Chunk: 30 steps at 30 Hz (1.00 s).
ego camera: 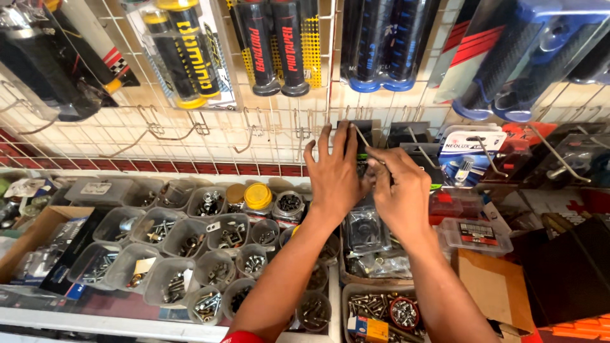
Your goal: The person removes various motorcycle parts from their packaging and places them into partitioned plastic bins and onto a display rack on a wall.
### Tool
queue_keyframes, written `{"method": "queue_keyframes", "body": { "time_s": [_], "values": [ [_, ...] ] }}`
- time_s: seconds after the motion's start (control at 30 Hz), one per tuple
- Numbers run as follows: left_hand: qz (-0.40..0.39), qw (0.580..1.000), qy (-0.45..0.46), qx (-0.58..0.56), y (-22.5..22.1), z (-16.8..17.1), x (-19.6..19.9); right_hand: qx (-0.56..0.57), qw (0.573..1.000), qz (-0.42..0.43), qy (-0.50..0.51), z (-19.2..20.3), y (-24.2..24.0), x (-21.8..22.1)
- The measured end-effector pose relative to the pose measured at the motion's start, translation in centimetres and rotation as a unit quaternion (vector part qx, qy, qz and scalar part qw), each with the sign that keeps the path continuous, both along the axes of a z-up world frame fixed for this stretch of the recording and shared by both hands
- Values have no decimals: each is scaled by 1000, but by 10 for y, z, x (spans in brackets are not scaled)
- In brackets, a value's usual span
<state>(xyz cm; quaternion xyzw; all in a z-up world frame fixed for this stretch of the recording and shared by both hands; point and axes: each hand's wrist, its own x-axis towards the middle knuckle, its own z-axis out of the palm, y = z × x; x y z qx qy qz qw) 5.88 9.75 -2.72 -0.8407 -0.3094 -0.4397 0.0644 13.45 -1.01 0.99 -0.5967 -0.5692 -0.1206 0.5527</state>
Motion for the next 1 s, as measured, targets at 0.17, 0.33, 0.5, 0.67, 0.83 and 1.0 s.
{"method": "queue_keyframes", "body": {
  "time_s": [0.17,0.33,0.5,0.67,0.83,1.0],
  "values": [
    [-5,1000,11,-17,-1,6,-5,10,999,0,43,-5,4,-5],
    [-5,999,-27,-26,-2,-2,-3,10,997,11,72,-8,5,-11],
    [5,996,-71,-48,-4,-22,14,2,996,6,89,-8,4,-13],
    [32,997,-64,-26,4,-30,19,-8,996,12,84,-10,1,-11],
    [41,998,-5,-55,-3,-19,13,-27,994,11,109,-15,-4,-13],
    [29,999,-6,-45,-10,-11,6,-35,991,7,127,-21,-8,-16]
  ]
}}
